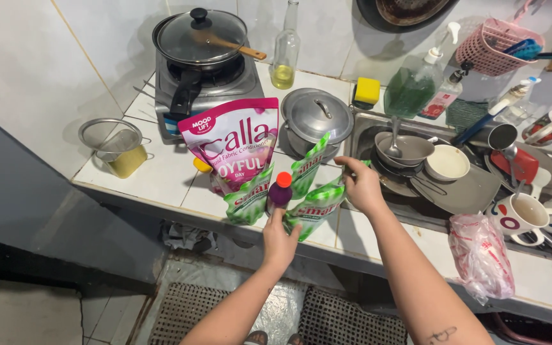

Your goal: Unpack various grocery items from bags and place them onto a table and into other bags.

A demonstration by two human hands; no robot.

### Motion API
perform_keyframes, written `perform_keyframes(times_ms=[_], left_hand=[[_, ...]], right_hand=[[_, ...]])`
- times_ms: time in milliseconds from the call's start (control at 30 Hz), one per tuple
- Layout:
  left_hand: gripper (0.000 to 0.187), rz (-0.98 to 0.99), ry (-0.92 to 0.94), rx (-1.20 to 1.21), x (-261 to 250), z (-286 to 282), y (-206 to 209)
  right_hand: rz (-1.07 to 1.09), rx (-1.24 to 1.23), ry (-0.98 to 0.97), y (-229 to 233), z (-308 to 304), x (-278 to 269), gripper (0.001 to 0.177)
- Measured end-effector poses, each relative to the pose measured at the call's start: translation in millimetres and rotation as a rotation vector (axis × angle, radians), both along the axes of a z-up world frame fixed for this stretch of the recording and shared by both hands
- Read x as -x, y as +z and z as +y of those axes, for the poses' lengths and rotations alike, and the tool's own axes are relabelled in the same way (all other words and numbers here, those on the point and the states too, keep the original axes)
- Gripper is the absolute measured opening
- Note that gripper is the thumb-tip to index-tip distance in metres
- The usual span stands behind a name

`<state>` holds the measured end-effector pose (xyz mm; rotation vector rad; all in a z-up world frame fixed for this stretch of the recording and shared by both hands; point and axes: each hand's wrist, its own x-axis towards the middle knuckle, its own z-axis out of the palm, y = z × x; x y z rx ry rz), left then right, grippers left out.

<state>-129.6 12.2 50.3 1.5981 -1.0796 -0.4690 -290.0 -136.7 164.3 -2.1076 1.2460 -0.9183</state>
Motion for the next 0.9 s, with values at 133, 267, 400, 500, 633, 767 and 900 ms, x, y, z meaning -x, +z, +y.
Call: perform_keyframes(times_ms=[133, 267, 400, 500, 633, 767, 900], left_hand=[[0.04, -0.003, -0.017, -0.073, -2.0, 1.1, 4.3], [0.036, -0.034, -0.016, -0.077, -4.0, 1.9, 0.8], [0.033, -0.057, 0.005, -0.03, 1.4, 3.3, -4.8], [0.031, -0.065, 0.023, -0.01, 3.5, 2.8, -5.3], [0.03, -0.066, 0.033, -0.008, 4.1, 2.2, -3.7], [0.031, -0.054, 0.056, -0.024, 6.1, 0.5, -4.1], [0.032, -0.027, 0.085, -0.041, 12.3, -4.4, -4.7]], right_hand=[[0.105, 0.074, 0.032, -16.0, -14.0, 3.9, 0.041], [0.142, 0.077, -0.072, -29.0, -17.5, 14.7, 0.025], [0.117, -0.063, -0.313, -50.7, -10.2, 32.3, 0.019], [0.158, -0.004, -0.51, -118.6, -20.7, 51.6, 0.028], [0.016, 0.102, -0.827, -139.0, -15.2, 52.9, 0.073], [-0.176, -0.517, -1.318, -154.9, -20.8, 62.6, 0.083], [-0.939, -0.79, -0.993, -229.2, -56.0, 118.2, 0.028]])
